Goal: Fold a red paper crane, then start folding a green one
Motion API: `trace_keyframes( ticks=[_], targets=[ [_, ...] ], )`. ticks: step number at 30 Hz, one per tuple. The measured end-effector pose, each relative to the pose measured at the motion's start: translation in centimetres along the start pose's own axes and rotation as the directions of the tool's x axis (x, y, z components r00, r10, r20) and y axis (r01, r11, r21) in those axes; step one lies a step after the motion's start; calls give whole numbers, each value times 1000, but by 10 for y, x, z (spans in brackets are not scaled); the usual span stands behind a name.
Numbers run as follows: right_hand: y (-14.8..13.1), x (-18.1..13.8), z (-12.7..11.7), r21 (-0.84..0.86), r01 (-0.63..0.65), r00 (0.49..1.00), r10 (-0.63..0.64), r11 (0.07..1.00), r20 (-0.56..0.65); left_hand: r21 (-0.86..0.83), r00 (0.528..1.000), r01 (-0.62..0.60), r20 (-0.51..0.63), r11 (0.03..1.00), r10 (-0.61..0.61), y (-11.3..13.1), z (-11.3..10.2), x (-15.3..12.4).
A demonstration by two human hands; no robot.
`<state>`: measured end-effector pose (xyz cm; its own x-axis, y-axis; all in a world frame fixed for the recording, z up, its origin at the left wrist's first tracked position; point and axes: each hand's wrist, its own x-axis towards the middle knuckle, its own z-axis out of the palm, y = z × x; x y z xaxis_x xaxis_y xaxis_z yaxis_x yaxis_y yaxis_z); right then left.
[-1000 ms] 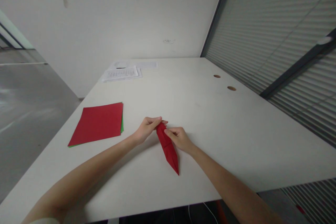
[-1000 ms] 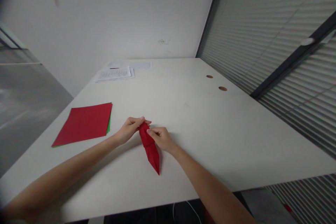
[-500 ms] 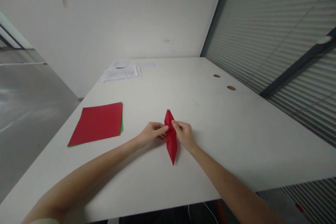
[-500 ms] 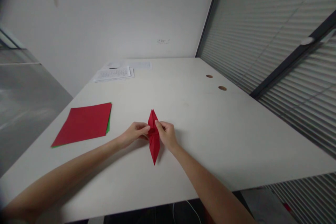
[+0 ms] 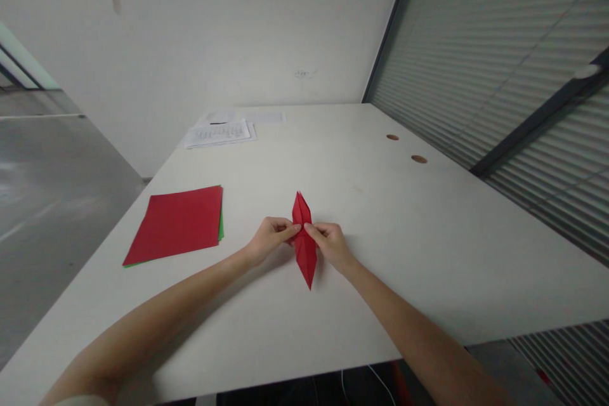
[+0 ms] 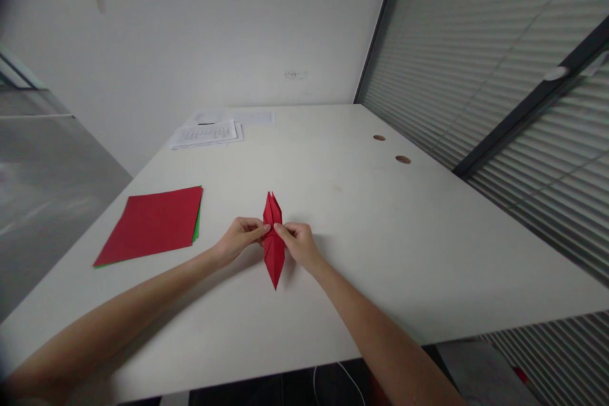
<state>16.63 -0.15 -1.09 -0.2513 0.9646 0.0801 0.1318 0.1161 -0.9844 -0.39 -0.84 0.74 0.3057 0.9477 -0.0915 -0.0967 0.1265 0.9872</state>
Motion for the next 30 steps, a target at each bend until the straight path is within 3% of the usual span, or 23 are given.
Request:
trace_keyframes(
  ticks=[9, 11, 15, 17, 21, 23, 26, 30],
  targets=[
    [0, -1, 5, 52, -14, 1000, 14, 999, 9, -90, 1000, 20, 10, 996, -19, -9, -3, 2],
    [1, 0, 4, -11, 31, 998, -32, 999, -46, -61, 1000, -2, -31, 998, 0, -10, -1, 2],
    [5, 0, 3, -195, 165, 961, -202, 967, -190, 59, 964, -132, -224, 989, 142, -12, 6, 0],
    [5, -2, 3, -281, 215, 941, -275, 935, -196, 87, 970, -132, -194, 987, 147, -13, 10, -2],
    [-3, -6, 4, -442, 353, 905, -421, 825, -62, 67, 992, -122, -11, 990, 123, -7, 16, -6],
    [-7, -8, 4, -471, 438, 879, -475, 765, 45, 60, 990, -139, 15, 988, 139, -3, 16, -7],
    [-12, -10, 1, -437, 545, 833, -522, 715, 184, 20, 987, -125, -103, 992, 126, 2, 11, -5],
    [-9, -9, -4, -426, 608, 786, -583, 670, 205, -89, 980, -57, -193, 994, 39, 2, 1, 1]
  ],
)
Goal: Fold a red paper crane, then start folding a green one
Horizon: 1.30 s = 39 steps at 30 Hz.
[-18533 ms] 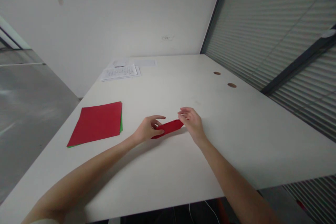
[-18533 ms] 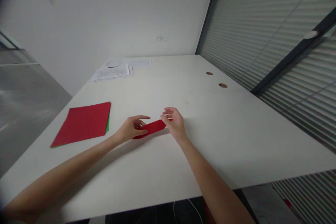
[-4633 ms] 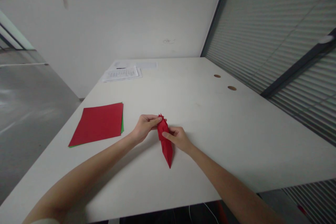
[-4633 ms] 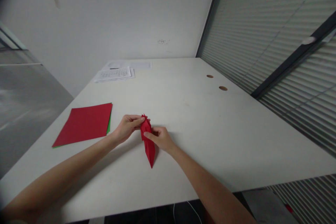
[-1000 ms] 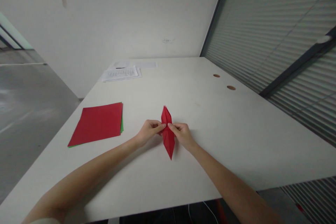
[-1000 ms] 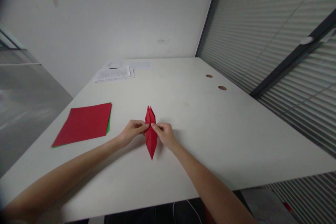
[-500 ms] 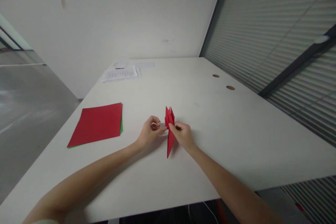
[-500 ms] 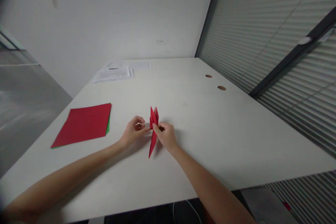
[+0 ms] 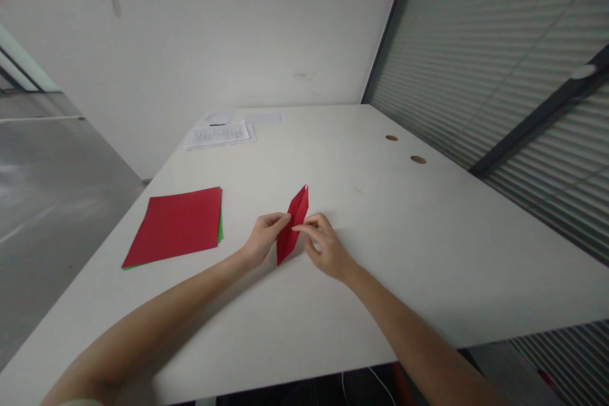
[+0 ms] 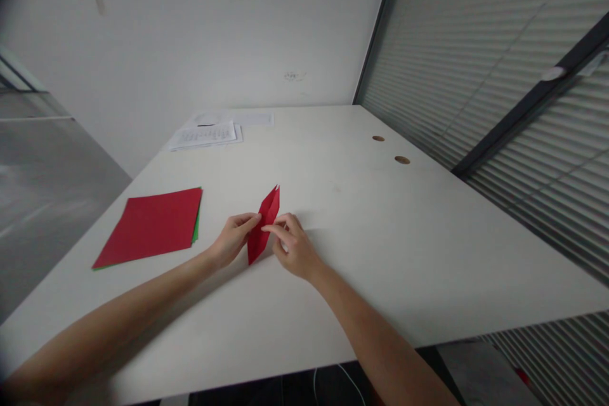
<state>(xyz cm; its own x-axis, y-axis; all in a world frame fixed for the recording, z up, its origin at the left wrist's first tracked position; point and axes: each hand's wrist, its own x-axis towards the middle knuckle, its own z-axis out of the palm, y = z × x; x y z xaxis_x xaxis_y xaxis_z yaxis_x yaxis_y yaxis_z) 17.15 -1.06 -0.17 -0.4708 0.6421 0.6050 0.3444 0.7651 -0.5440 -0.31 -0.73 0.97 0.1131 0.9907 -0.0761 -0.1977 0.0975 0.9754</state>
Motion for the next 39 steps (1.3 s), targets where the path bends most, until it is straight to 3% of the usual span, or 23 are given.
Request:
trace_keyframes(
  ticks=[3, 7, 18, 21, 24, 28, 34, 39],
  targets=[
    [5, -1, -1, -40, 17, 999, -18, 999, -39, -92, 1000, 27, -3, 995, -27, 1, -3, 0],
    [6, 0, -3, 12, 29, 998, -28, 1000, -64, -137, 998, -38, 48, 990, 45, 5, 0, -4],
    [8, 3, -8, 153, -21, 978, 53, 988, -203, -30, 958, -165, 232, 986, 167, 3, -11, 3],
    [9, 4, -10, 185, -26, 970, 69, 982, -233, -20, 923, -250, 296, 968, 245, 1, -13, 4],
    [9, 5, -11, 205, -10, 966, 63, 979, -251, 42, 899, -354, 291, 934, 327, 1, -12, 3],
    [8, 5, -11, 231, -6, 965, 66, 973, -252, 175, 886, -424, 285, 889, 367, 0, -12, 2],
    [11, 4, -12, 298, -71, 974, 130, 952, -184, 256, 903, -412, 245, 875, 353, -4, -16, 2],
    [17, 5, -12, 387, -111, 973, 179, 915, -144, 344, 878, -461, 312, 818, 363, 3, -15, 0]
  ],
)
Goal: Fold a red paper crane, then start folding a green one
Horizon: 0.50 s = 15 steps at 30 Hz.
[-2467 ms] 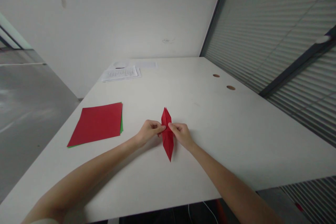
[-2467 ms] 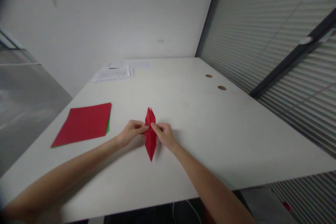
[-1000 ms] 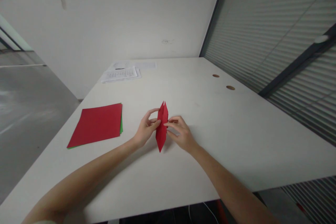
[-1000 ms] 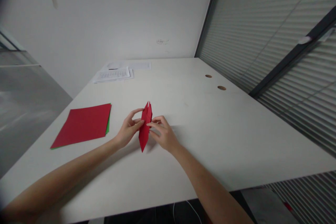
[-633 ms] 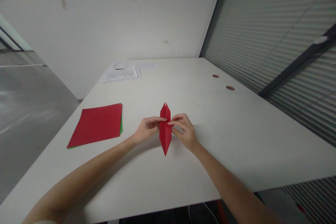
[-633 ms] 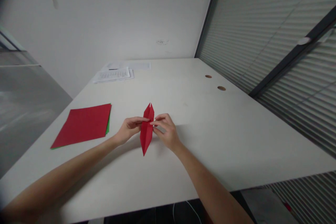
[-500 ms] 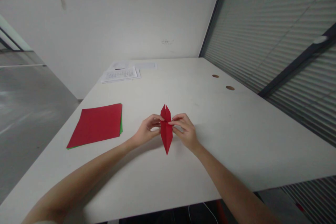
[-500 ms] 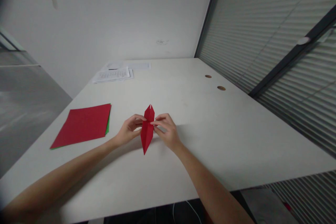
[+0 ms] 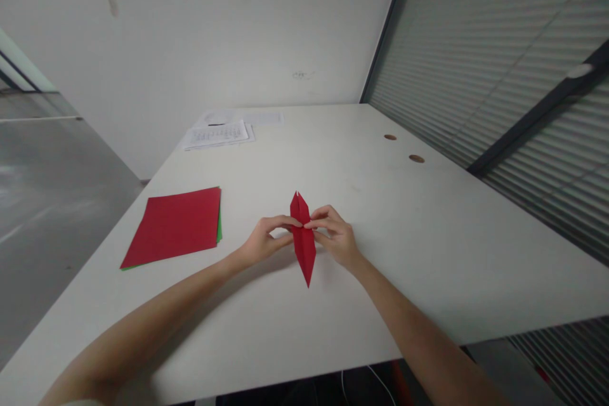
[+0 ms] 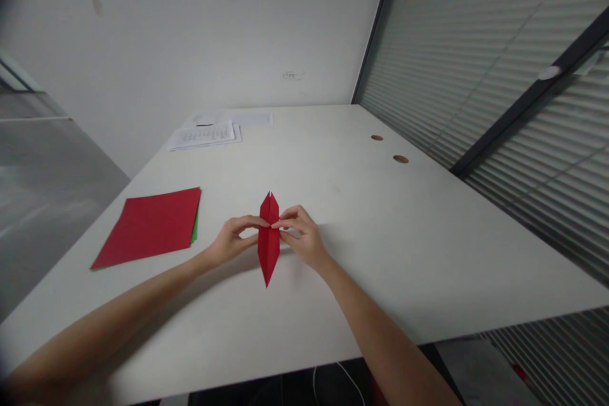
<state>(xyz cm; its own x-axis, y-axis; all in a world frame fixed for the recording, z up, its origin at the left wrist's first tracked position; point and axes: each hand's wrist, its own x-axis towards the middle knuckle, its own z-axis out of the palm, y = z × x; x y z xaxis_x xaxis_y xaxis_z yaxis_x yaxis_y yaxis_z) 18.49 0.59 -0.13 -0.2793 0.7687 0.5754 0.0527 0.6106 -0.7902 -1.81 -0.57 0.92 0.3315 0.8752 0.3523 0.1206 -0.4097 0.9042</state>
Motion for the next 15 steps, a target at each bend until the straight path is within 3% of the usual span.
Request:
trace_keyframes(
  ticks=[6, 15],
  targets=[
    [-1, -1, 1, 71, -2, 1000, 1, 997, 16, -40, 999, -33, -22, 999, 32, 3, 0, 1],
    [-1, -2, 7, 88, -46, 996, 53, 995, -68, -180, 996, 62, -52, 982, -72, 5, 7, 1]
  ],
)
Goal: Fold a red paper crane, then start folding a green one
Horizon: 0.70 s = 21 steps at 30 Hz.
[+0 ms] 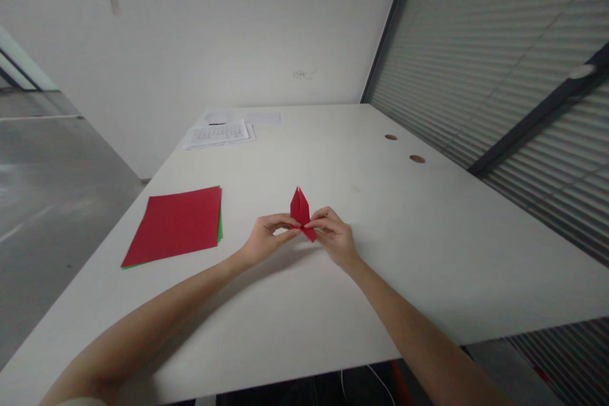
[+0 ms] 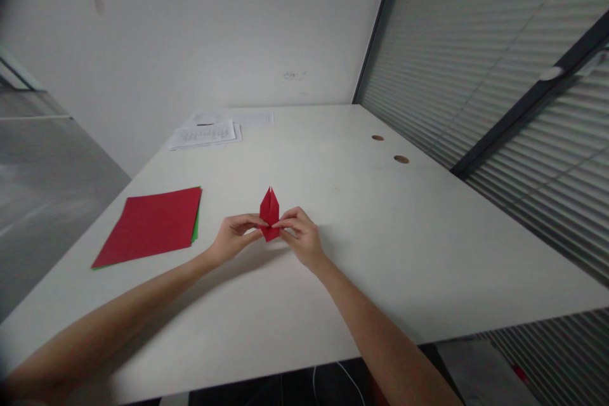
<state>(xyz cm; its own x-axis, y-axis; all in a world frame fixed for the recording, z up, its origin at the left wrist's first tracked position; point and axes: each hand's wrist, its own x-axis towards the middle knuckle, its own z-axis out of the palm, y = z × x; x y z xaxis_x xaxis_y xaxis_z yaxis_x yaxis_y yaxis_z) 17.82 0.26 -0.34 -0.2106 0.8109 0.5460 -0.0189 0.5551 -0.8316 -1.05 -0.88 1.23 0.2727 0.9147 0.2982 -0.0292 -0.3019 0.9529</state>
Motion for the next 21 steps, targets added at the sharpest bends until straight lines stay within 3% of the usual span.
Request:
trace_keyframes(
  ticks=[7, 12, 15, 21],
  targets=[
    [-2, -2, 15, 71, -158, 977, 167, 985, -130, -56, 992, 87, -86, 995, -92, -2, 4, 0],
    [-2, -2, 21, 217, -255, 947, 288, 942, -140, -203, 989, 117, -64, 972, -132, 1, 8, -1],
    [1, -2, 21, 280, -306, 918, 360, 910, -168, -203, 987, 137, -60, 970, -152, 3, 10, -2],
    [4, -1, 20, 294, -426, 878, 469, 856, -95, -121, 971, 215, -82, 969, -226, 2, 8, 2]
  ],
)
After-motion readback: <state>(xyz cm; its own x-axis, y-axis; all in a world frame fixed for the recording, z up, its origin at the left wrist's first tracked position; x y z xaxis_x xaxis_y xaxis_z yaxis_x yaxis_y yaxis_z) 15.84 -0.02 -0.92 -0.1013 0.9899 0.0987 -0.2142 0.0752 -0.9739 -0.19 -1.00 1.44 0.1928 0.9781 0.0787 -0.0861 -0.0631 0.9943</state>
